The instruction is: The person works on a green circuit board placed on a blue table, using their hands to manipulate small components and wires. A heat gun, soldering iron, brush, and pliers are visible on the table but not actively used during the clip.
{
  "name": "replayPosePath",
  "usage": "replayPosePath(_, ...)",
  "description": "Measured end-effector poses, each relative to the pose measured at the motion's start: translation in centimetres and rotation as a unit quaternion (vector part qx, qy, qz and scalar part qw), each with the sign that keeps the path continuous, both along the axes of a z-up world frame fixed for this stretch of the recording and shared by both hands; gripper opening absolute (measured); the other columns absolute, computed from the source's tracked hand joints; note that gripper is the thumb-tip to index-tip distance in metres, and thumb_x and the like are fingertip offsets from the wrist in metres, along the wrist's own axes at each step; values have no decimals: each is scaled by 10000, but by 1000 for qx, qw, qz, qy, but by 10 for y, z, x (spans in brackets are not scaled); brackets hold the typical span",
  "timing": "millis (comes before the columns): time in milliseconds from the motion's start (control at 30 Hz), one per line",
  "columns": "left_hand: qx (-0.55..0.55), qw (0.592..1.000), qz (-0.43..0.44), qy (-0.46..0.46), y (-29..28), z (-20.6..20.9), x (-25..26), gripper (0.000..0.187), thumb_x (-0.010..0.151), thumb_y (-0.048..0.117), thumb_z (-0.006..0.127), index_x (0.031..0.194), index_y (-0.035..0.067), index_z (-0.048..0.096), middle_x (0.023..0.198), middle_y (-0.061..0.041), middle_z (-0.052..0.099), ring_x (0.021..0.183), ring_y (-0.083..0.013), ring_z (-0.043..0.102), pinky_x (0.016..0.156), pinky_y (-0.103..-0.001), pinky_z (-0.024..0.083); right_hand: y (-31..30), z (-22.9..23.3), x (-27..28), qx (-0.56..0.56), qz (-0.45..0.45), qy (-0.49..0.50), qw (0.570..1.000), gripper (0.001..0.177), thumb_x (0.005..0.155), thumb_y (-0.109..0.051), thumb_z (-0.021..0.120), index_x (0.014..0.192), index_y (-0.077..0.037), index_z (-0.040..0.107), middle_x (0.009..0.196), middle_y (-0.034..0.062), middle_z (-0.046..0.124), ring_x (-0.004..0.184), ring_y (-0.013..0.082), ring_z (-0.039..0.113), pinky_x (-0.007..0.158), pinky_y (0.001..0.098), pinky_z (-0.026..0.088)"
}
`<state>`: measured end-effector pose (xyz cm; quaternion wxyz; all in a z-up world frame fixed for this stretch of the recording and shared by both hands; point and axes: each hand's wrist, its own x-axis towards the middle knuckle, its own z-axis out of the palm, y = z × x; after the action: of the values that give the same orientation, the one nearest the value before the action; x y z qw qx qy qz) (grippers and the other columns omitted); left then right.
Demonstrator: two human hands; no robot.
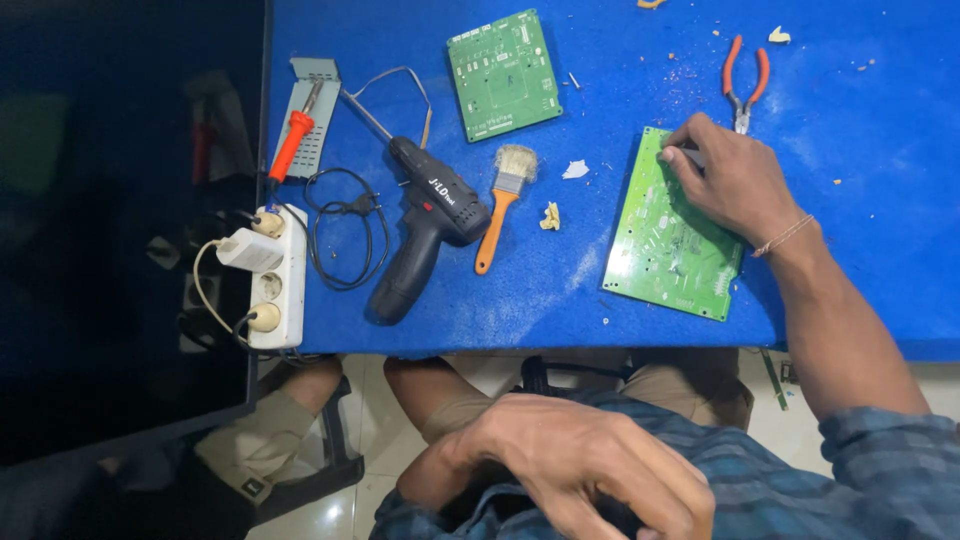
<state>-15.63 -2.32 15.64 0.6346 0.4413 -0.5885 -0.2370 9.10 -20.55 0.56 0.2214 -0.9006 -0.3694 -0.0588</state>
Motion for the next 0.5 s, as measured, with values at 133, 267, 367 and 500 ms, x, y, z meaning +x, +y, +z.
replayPosePath(133, 6, 1000, -27, 9, -1, 5, 5, 512, 1120, 465, 209, 930, 34, 408, 987, -107, 428, 869, -322, 444, 858, -396, 419, 1, 3, -1, -2, -7, 7, 1000, 138, 1105, -216, 606, 1131, -81, 591, 922, 117, 719, 719, 366, 664, 554, 511, 481)
replayPosePath(267, 10, 1000, 0, -7, -3, 6, 5, 479, 1116, 420, 234, 934, 25, 434, 975, -99, 452, 884, -305, 476, 864, -392, 445, 2, 6, -3, -14, -10, 18, 1000, 148, 1108, -229, 594, 1144, -85, 592, 914, 114, 718, 712, 358, 665, 562, 508, 494)
replayPosePath(367, -5, 1000, 5, 1, -11, 7, 6, 510, 1105, 469, 219, 922, 41, 426, 946, -83, 428, 837, -287, 445, 837, -371, 420, 3, 8, -4, -16, -14, 24, 999, 155, 1106, -237, 591, 1148, -88, 595, 927, 114, 722, 719, 353, 668, 566, 505, 500)
replayPosePath(500, -1, 1000, -1, -2, -16, 4, 11, 550, 1089, 495, 175, 886, 38, 404, 905, -90, 418, 790, -303, 455, 797, -364, 412, 3, 7, -2, -6, -7, 14, 1000, 148, 1098, -225, 600, 1147, -86, 589, 945, 118, 727, 736, 368, 671, 567, 510, 485)
